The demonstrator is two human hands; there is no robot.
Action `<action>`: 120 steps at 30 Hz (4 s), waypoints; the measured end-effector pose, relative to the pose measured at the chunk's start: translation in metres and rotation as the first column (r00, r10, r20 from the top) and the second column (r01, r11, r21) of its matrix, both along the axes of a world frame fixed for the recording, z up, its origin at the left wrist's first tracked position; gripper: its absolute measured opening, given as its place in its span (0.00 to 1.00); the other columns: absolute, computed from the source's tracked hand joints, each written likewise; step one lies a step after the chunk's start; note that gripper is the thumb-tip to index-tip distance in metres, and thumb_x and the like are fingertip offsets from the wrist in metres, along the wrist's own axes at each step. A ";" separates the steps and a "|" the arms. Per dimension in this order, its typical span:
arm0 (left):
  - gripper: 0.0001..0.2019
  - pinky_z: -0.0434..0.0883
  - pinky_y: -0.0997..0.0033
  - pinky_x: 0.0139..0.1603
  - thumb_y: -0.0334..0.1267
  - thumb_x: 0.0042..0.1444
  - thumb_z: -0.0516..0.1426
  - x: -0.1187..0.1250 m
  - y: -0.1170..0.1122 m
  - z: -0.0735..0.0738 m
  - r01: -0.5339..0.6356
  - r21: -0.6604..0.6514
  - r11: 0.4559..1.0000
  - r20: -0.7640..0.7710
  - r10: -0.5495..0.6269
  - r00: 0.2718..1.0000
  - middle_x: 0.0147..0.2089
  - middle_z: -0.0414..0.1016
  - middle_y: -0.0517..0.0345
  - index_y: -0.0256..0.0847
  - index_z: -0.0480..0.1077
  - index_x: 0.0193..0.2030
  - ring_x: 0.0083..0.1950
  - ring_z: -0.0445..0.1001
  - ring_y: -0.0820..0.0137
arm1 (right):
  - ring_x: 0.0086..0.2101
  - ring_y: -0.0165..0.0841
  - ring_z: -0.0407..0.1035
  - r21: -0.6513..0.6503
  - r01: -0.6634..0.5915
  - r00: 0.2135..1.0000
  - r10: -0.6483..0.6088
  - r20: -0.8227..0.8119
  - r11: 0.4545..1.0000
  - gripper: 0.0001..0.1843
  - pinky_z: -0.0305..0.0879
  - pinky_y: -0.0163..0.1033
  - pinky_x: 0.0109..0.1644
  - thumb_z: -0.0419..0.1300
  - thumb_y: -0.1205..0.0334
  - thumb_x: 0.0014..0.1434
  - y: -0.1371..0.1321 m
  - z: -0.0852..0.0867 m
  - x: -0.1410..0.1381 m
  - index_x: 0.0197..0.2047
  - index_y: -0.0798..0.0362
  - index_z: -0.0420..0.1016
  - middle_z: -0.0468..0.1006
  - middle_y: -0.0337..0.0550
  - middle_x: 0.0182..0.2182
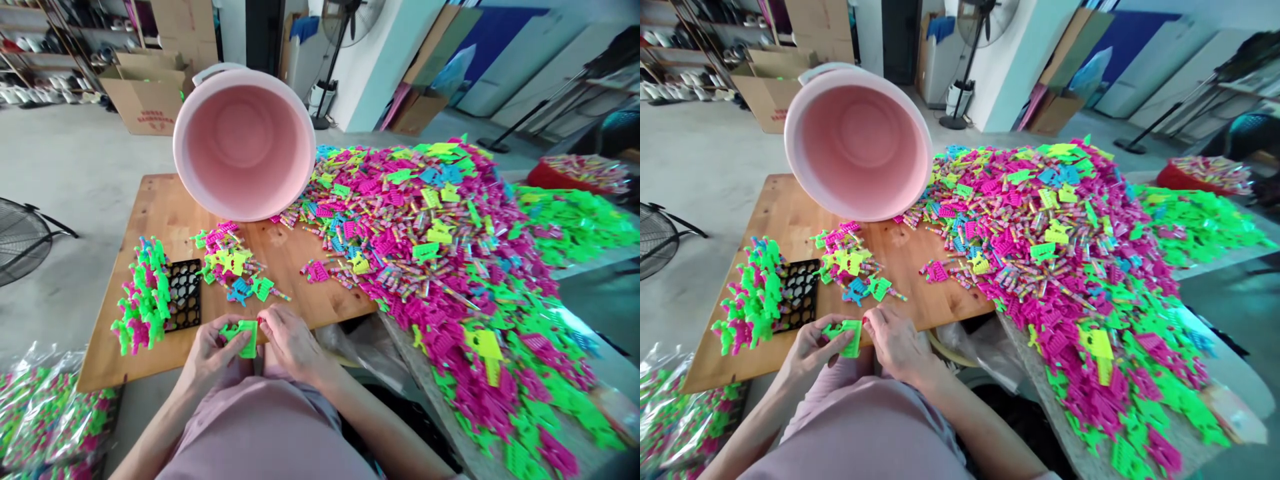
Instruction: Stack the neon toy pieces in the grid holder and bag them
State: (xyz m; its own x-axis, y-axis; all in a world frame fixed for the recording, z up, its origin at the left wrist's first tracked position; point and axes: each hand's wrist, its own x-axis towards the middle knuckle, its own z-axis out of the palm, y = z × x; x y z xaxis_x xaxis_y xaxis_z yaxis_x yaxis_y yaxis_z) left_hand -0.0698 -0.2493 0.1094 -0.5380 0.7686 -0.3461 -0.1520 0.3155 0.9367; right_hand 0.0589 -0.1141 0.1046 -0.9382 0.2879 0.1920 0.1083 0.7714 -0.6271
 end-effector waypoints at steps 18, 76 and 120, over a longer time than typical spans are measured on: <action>0.19 0.52 0.79 0.14 0.51 0.43 0.66 0.005 0.001 0.003 -0.055 0.015 0.998 -0.009 0.055 0.998 0.12 0.61 0.67 0.35 0.77 0.34 0.14 0.56 0.79 | 0.38 0.36 0.67 0.021 0.012 1.000 -0.013 0.023 1.000 0.11 0.62 0.39 0.40 0.44 0.61 0.71 0.000 0.003 -0.001 0.41 0.53 0.65 0.72 0.45 0.36; 0.11 0.68 0.52 0.52 0.43 0.60 0.55 -0.025 0.065 -0.050 -0.119 0.184 0.976 -0.958 0.205 0.199 0.47 0.74 0.47 0.41 0.75 0.43 0.48 0.72 0.57 | 0.48 0.40 0.68 0.413 0.451 0.887 -0.447 -0.112 0.791 0.17 0.67 0.44 0.53 0.47 0.72 0.67 0.129 -0.072 0.010 0.54 0.56 0.71 0.74 0.52 0.45; 0.11 0.76 0.73 0.34 0.44 0.52 0.62 -0.012 0.021 0.009 -0.085 0.163 0.983 -0.322 0.134 0.937 0.31 0.80 0.56 0.39 0.75 0.37 0.31 0.78 0.70 | 0.39 0.33 0.72 -0.285 -0.027 0.997 0.006 -0.075 0.958 0.10 0.66 0.36 0.42 0.48 0.59 0.70 0.034 0.032 -0.010 0.49 0.52 0.65 0.76 0.43 0.39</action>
State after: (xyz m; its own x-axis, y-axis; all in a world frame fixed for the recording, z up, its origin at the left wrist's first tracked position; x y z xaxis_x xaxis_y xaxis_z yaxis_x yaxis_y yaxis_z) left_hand -0.0815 -0.2281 0.1186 -0.6866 0.7266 -0.0243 0.1476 0.1720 0.9740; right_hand 0.0486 -0.0803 0.1368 -0.9298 0.3254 0.1722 0.0429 0.5603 -0.8272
